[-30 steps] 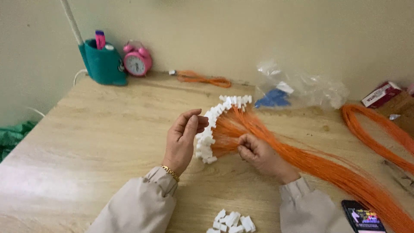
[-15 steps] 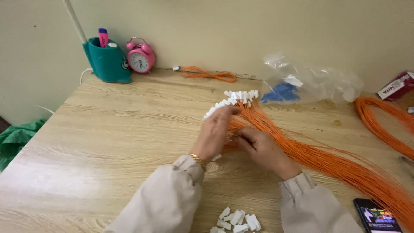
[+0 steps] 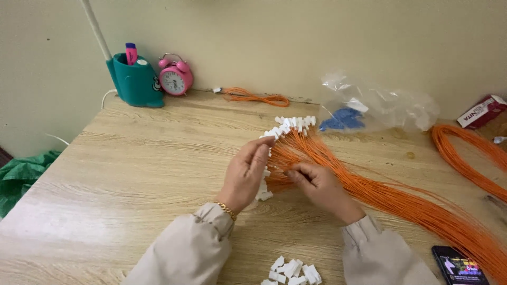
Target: The person assembles white plastic connectors onto the ends of orange cables. They repeatedly pick up a connector and a cable, insert the cable into the connector, and place the finished assembly on the table.
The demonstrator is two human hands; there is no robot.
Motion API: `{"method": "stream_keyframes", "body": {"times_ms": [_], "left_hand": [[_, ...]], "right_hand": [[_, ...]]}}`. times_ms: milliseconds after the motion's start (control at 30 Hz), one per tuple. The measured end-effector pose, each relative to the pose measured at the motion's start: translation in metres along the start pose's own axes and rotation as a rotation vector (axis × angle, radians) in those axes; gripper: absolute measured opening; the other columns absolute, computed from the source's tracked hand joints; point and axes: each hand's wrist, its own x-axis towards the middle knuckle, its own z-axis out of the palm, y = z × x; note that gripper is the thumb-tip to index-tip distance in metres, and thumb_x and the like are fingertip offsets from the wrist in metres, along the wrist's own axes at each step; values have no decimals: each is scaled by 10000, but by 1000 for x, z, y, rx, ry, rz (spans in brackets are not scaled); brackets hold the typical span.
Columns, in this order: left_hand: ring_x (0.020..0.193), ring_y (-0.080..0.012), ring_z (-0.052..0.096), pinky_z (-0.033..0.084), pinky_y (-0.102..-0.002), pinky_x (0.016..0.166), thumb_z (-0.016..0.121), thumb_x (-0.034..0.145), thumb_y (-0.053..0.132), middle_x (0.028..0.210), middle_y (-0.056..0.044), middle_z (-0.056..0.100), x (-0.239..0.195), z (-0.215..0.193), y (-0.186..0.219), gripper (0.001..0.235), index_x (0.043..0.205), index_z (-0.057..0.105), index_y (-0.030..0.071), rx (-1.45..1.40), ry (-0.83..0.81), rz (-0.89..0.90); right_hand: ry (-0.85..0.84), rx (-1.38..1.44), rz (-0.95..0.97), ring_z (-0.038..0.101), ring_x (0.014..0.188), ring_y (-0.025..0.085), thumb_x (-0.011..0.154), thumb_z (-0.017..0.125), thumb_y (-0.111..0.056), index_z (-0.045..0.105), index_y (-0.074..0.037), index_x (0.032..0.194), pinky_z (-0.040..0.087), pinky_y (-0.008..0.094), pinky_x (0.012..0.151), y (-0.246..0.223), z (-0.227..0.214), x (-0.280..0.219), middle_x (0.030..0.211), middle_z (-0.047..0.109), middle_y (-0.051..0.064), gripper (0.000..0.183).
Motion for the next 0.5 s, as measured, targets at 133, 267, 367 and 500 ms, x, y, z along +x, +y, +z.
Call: {"method": "stream_keyframes", "body": {"times_ms": [133, 267, 367, 500], "left_hand": [[1245, -377, 527, 418, -500, 1054, 345, 1012, 378, 1277, -206, 592, 0, 18, 2, 496, 1329, 559, 62, 106, -176, 101], [1162, -428, 567, 442, -504, 1013, 409, 1021, 309, 1162, -241, 636, 2, 26, -16, 399, 1187, 641, 29, 94, -174, 249], [1091, -356, 607, 479, -457, 968, 415, 1022, 292, 1090, -207, 660, 8, 11, -19, 376, 1161, 665, 48, -5, -84, 151], [837, -124, 603, 530, -288, 721, 588, 946, 157, 847, -79, 697, 4, -2, -29, 237, 1134, 695, 62, -22, 51, 13]], "right_hand": [[-90, -112, -58, 720, 806, 304, 924, 551, -80, 717, -12, 1031, 560, 398, 732, 25, 6, 4, 851, 738, 174, 208], [-78, -95, -66, 708, 861, 290, 925, 546, -61, 717, -3, 1030, 552, 432, 751, 23, 3, 3, 884, 733, 200, 208], [-5, 39, -62, 626, 809, 206, 955, 530, -99, 723, -10, 1029, 523, 384, 726, 11, 0, 4, 830, 711, 140, 225], [80, 167, -11, 497, 644, 120, 978, 554, -174, 731, -25, 929, 438, 285, 596, 8, -3, -1, 642, 577, 26, 237]]}}
